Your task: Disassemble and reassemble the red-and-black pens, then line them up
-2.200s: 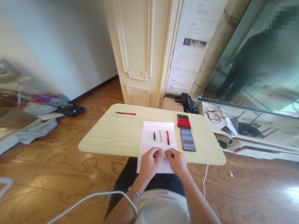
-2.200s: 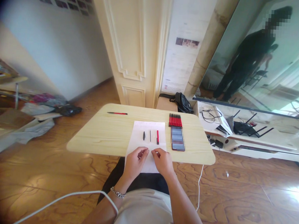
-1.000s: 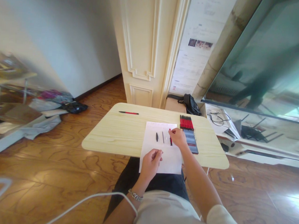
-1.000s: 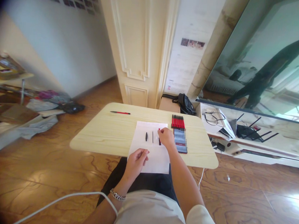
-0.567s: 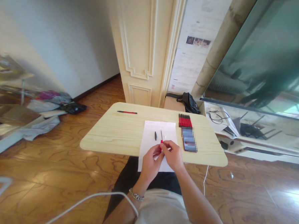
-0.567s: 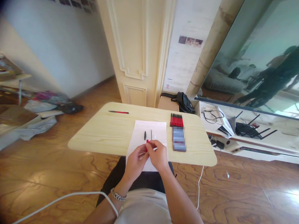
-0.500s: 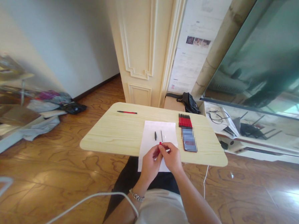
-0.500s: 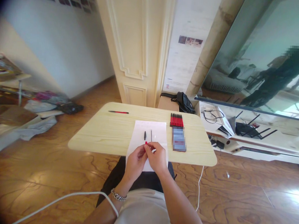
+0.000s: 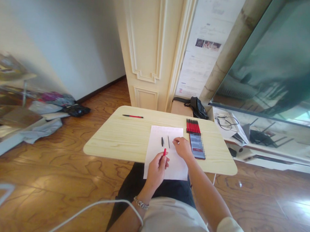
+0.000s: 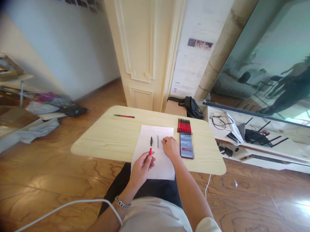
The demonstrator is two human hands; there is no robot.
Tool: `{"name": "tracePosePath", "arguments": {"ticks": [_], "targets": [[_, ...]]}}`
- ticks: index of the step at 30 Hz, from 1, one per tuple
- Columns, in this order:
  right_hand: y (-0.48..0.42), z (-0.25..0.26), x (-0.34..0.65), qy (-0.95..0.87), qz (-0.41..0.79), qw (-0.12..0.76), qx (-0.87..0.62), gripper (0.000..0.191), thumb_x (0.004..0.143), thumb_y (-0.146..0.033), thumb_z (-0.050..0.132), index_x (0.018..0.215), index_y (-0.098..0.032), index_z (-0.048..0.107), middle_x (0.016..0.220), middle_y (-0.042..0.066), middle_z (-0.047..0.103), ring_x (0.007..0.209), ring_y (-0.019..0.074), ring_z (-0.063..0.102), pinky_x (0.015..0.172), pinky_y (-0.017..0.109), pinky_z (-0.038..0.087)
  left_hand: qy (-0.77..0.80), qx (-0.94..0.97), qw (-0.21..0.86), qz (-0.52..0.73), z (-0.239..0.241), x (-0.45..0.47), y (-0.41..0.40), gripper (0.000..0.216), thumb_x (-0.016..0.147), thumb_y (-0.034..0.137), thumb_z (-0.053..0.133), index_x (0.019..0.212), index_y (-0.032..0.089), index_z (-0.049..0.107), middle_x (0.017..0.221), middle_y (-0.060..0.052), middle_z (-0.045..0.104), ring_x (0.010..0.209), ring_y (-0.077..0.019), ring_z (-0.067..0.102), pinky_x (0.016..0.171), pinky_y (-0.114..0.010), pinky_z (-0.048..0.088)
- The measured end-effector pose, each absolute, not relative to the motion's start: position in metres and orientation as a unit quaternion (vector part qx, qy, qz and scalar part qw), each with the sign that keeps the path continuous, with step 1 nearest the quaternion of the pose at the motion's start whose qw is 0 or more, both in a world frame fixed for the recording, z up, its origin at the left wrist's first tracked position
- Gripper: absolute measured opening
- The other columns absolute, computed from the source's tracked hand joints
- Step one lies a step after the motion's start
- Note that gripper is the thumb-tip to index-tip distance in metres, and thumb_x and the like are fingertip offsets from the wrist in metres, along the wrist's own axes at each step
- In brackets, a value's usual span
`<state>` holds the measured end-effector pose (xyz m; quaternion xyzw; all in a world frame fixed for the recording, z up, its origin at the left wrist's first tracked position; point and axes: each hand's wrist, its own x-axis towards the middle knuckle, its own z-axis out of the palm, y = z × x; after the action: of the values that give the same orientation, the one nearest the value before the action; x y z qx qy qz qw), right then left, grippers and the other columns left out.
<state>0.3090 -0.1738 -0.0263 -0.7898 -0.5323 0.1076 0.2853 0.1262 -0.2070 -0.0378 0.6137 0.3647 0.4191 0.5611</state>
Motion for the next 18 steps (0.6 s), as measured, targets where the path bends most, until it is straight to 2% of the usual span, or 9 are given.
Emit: {"name": "tracePosePath", "arguments": {"ticks": [4,10,14,18], "targets": [[-0.168,-0.032,0.303,-0.536,0.102,0.233,-0.805,0.022,0.085,-0.034,0.055,0.095,-0.021,0.069,0.095,0.008,0.068,0.086,0.0192,0.061,0.075,0.027,0.041,0.379,0.623,0.546,0.412,-0.04,0.124,-0.206,0.041,0.091,0.047,0.043,0.115,0.018,0.06,0.079,-0.004,0.063,0.059,-0.0118,0.056,0.055,-0.023,0.045],[-0.166,-0.033,0.299,-0.521,0.091,0.235,-0.815,0.016,0.082,-0.028,0.055,0.084,-0.019,0.069,0.091,0.009,0.067,0.082,0.0192,0.061,0.072,0.028,0.04,0.382,0.629,0.54,0.408,-0.04,0.123,-0.205,0.041,0.091,0.048,0.042,0.114,0.019,0.06,0.079,-0.004,0.063,0.059,-0.0122,0.056,0.056,-0.023,0.046],[-0.169,-0.032,0.3,-0.509,0.14,0.345,-0.776,0.015,0.081,-0.026,0.055,0.083,-0.019,0.067,0.082,0.006,0.068,0.077,0.017,0.06,0.071,0.028,0.042,0.373,0.633,0.545,0.404,-0.038,0.122,-0.204,0.04,0.091,0.046,0.043,0.115,0.019,0.06,0.08,-0.004,0.063,0.062,-0.0125,0.056,0.058,-0.023,0.046],[-0.184,-0.03,0.293,-0.455,0.292,0.497,-0.679,0.024,0.079,-0.033,0.057,0.093,-0.017,0.067,0.077,0.004,0.067,0.065,0.014,0.057,0.064,0.027,0.045,0.366,0.634,0.552,0.401,-0.037,0.122,-0.205,0.039,0.092,0.044,0.043,0.117,0.018,0.058,0.081,-0.004,0.063,0.063,-0.0125,0.056,0.06,-0.024,0.046]]}}
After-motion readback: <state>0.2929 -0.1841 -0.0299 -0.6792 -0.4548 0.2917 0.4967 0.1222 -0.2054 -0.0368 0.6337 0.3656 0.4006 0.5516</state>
